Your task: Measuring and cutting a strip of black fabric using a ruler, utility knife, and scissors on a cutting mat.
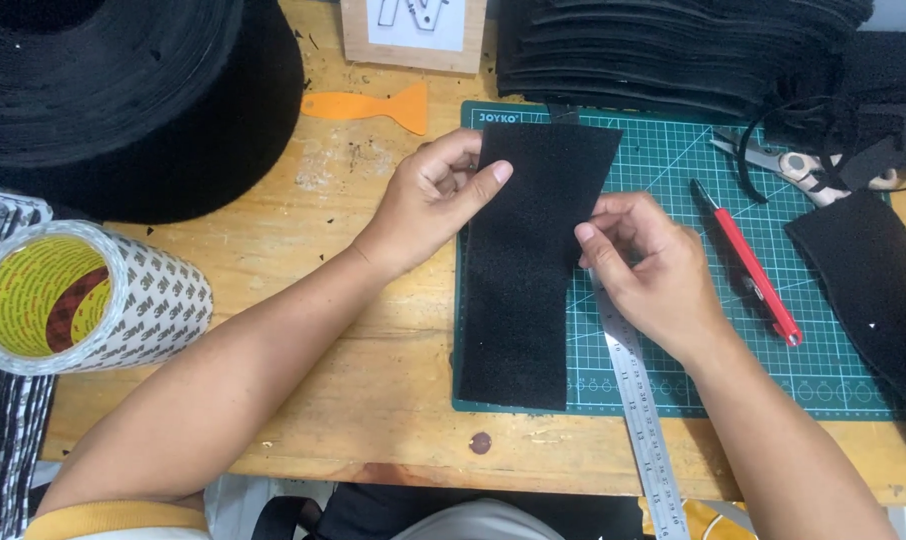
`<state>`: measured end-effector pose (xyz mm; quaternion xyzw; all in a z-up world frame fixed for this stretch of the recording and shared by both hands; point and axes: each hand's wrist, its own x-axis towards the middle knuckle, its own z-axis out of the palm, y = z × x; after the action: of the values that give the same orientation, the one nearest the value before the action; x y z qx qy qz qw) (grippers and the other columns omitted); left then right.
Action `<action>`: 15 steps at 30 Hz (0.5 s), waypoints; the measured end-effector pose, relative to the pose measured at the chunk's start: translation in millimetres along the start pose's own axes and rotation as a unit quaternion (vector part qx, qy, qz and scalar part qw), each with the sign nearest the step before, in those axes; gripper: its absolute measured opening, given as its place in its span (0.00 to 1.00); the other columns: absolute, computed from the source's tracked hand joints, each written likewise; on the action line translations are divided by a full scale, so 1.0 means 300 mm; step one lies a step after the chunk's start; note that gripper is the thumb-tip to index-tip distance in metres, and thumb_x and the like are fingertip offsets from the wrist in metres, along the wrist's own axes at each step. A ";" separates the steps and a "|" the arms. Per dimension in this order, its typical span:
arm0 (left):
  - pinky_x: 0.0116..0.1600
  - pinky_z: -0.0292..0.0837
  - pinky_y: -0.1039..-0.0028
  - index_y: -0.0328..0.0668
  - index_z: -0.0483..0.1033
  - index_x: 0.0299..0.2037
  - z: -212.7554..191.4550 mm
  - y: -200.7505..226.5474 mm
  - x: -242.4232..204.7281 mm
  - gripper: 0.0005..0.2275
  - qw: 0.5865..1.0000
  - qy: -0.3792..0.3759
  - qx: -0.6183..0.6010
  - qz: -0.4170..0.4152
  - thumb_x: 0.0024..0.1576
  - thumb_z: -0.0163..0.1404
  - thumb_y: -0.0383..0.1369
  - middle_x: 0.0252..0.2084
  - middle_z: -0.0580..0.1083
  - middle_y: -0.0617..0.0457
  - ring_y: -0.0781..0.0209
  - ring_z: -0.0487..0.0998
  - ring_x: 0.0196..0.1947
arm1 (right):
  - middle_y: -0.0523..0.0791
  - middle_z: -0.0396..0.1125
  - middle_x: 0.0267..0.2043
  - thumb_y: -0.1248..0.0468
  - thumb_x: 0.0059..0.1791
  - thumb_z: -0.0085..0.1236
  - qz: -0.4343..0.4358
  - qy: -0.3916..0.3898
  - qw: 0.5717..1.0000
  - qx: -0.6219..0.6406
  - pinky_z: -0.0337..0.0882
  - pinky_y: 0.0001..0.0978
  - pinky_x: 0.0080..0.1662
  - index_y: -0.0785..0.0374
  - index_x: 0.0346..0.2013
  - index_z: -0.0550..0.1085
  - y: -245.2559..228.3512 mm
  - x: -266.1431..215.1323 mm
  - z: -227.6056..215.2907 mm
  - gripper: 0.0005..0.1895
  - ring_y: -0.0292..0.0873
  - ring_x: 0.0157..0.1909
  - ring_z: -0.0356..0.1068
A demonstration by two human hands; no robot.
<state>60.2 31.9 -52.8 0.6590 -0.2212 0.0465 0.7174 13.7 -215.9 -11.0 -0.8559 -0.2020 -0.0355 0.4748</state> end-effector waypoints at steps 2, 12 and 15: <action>0.44 0.81 0.73 0.42 0.78 0.50 0.000 -0.004 0.001 0.06 1.000 -0.002 0.003 0.000 0.65 0.53 0.30 0.40 0.80 0.48 0.66 0.81 0.41 | 0.54 0.74 0.28 0.75 0.54 0.55 -0.001 -0.001 1.000 -0.003 0.74 0.39 0.32 0.73 0.46 0.73 0.000 0.000 0.001 0.06 0.50 0.30 0.78; 0.43 0.80 0.73 0.39 0.79 0.47 -0.003 0.017 0.003 0.06 1.000 -0.017 0.010 0.000 0.65 0.53 0.31 0.39 0.79 0.47 0.64 0.81 0.38 | 0.54 0.74 0.31 0.75 0.54 0.56 -0.017 0.017 1.000 0.002 0.76 0.43 0.37 0.72 0.46 0.74 0.032 0.006 -0.014 0.05 0.52 0.34 0.77; 0.43 0.80 0.74 0.40 0.79 0.47 -0.024 -0.092 -0.008 0.05 1.000 -0.020 0.011 -0.008 0.64 0.54 0.30 0.39 0.79 0.49 0.67 0.79 0.38 | 0.53 0.73 0.31 0.73 0.55 0.56 -0.019 0.022 1.000 0.003 0.76 0.41 0.38 0.70 0.45 0.74 0.043 0.002 -0.013 0.05 0.50 0.36 0.77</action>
<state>69.8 35.8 -79.5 0.6696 -0.2298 0.0304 0.7056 19.5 -224.9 -19.1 -0.8494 -0.2079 -0.0633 0.4809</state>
